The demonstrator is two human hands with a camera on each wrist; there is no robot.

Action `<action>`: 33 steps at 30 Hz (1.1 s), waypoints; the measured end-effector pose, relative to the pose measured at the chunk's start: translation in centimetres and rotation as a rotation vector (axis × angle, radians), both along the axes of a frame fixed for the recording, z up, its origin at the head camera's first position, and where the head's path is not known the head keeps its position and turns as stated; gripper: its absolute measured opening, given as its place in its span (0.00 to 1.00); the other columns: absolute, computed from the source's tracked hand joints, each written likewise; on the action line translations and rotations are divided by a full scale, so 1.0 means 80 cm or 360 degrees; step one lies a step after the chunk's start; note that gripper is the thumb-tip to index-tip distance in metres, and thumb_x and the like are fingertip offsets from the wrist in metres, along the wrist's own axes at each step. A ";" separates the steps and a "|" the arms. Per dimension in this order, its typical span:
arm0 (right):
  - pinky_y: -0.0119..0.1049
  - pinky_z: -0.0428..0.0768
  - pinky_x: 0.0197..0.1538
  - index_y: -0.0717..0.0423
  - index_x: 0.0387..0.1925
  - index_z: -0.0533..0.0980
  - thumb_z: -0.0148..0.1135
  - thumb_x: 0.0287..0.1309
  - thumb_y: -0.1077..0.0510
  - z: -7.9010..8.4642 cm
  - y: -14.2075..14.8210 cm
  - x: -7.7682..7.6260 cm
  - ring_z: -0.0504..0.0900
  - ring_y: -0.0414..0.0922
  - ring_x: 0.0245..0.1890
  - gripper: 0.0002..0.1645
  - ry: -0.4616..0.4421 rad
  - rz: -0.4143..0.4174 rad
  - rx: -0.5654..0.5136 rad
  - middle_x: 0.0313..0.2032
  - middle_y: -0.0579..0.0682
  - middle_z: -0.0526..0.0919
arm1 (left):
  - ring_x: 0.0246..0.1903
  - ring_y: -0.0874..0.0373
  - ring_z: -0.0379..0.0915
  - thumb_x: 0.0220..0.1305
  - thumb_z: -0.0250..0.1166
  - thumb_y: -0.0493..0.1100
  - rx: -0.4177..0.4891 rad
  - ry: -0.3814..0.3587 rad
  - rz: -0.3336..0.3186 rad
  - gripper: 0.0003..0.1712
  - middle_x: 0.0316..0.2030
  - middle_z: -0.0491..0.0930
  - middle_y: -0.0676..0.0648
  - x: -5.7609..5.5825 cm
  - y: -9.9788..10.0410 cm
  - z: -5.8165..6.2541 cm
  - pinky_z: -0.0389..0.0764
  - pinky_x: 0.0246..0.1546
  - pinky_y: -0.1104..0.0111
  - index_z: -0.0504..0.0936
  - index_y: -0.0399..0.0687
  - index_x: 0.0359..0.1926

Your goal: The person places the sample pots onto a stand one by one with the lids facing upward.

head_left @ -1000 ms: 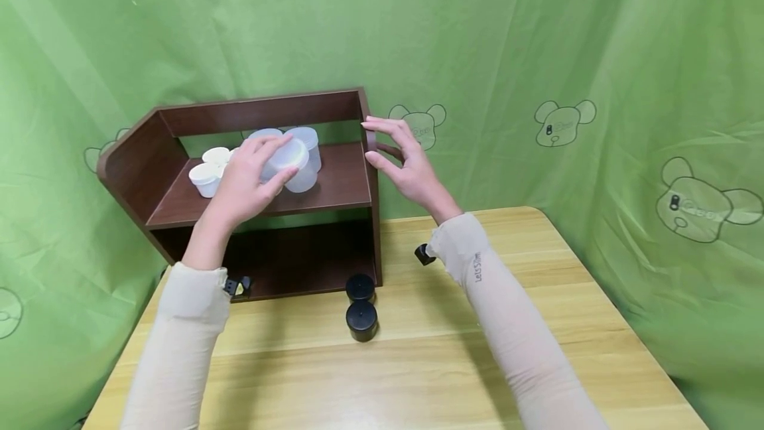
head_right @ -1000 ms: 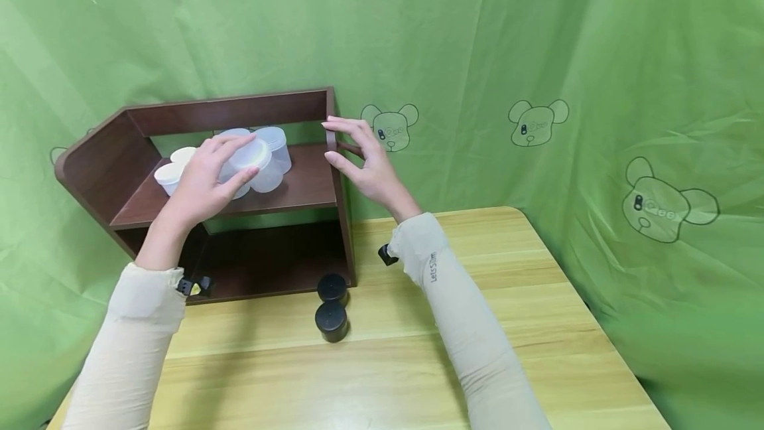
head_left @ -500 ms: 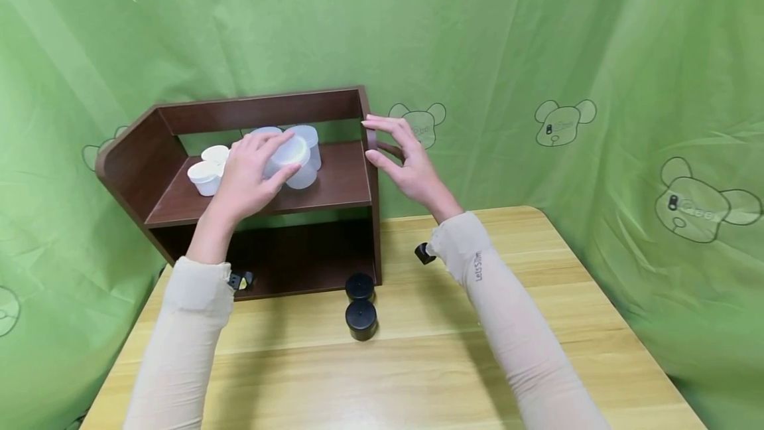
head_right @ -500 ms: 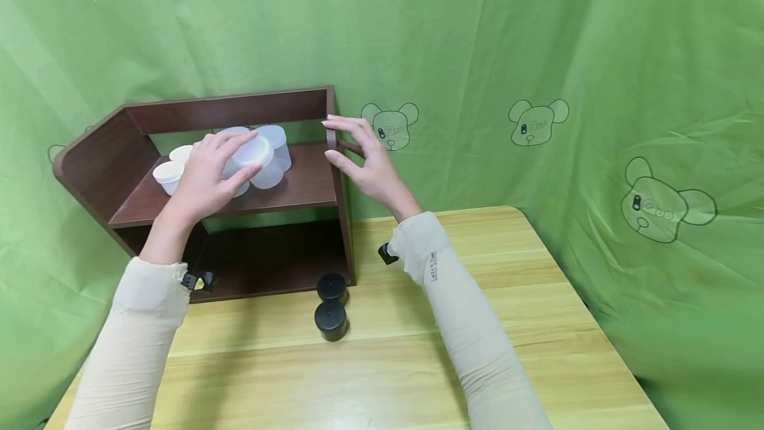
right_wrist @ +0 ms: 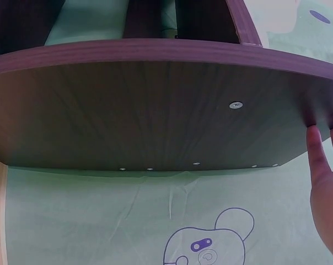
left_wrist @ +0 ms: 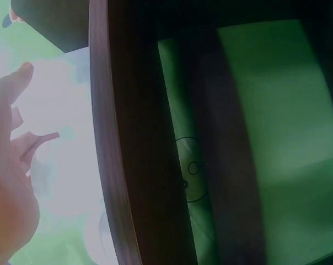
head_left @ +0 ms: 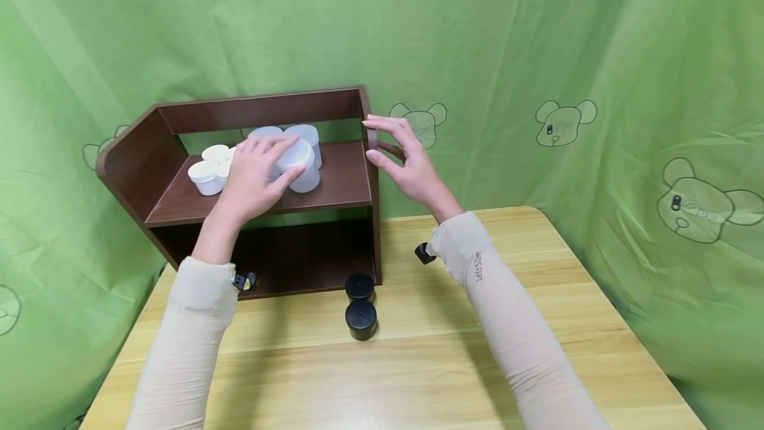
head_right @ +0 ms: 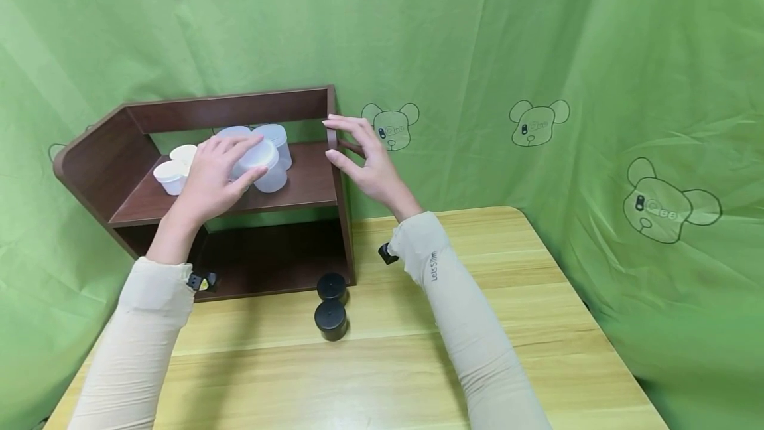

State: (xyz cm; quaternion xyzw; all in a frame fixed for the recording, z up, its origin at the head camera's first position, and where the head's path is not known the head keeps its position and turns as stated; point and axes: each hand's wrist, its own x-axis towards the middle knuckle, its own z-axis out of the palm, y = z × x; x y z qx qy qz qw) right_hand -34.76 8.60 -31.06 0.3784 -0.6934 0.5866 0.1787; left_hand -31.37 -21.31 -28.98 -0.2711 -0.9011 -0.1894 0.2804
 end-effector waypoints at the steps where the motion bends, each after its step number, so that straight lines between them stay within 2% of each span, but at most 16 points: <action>1: 0.40 0.74 0.72 0.54 0.69 0.73 0.63 0.69 0.65 0.000 0.000 -0.001 0.69 0.45 0.71 0.29 0.0005 0.0005 -0.0001 0.73 0.49 0.67 | 0.61 0.38 0.68 0.70 0.68 0.51 -0.0004 -0.0001 0.0002 0.31 0.62 0.78 0.37 0.000 0.000 -0.001 0.61 0.68 0.41 0.77 0.44 0.69; 5: 0.40 0.74 0.72 0.54 0.70 0.73 0.63 0.69 0.65 -0.001 0.000 -0.001 0.69 0.45 0.71 0.29 0.0004 0.0009 -0.0003 0.73 0.48 0.67 | 0.60 0.38 0.68 0.70 0.67 0.50 -0.0022 0.0014 0.0005 0.31 0.62 0.78 0.37 0.000 0.002 -0.003 0.62 0.67 0.42 0.77 0.43 0.69; 10: 0.43 0.72 0.73 0.58 0.70 0.71 0.62 0.69 0.68 0.000 0.000 0.000 0.68 0.49 0.72 0.30 -0.0021 0.0000 -0.0002 0.74 0.53 0.65 | 0.58 0.38 0.69 0.70 0.68 0.50 -0.0040 0.0038 0.0018 0.31 0.62 0.79 0.36 0.000 0.004 -0.002 0.62 0.67 0.43 0.77 0.42 0.69; 18: 0.45 0.72 0.74 0.64 0.69 0.70 0.61 0.69 0.69 0.022 -0.002 0.031 0.68 0.51 0.72 0.29 -0.0050 -0.0002 0.0010 0.73 0.58 0.65 | 0.56 0.38 0.69 0.70 0.68 0.52 -0.0043 0.0061 0.0052 0.31 0.61 0.80 0.37 -0.003 0.004 -0.003 0.63 0.66 0.43 0.78 0.41 0.68; 26: 0.45 0.72 0.73 0.65 0.69 0.70 0.61 0.69 0.68 0.021 -0.002 0.032 0.68 0.50 0.71 0.28 -0.0053 -0.0004 0.0013 0.73 0.58 0.66 | 0.58 0.38 0.70 0.70 0.67 0.55 -0.0032 0.0030 0.0137 0.33 0.62 0.80 0.37 -0.006 0.007 -0.007 0.64 0.67 0.43 0.77 0.40 0.68; 33: 0.45 0.72 0.74 0.64 0.70 0.70 0.61 0.69 0.68 0.020 -0.003 0.032 0.68 0.50 0.71 0.29 -0.0062 -0.0002 0.0013 0.73 0.58 0.65 | 0.58 0.38 0.70 0.71 0.67 0.54 -0.0021 0.0030 0.0154 0.34 0.62 0.80 0.35 -0.007 0.008 -0.008 0.64 0.65 0.43 0.76 0.36 0.68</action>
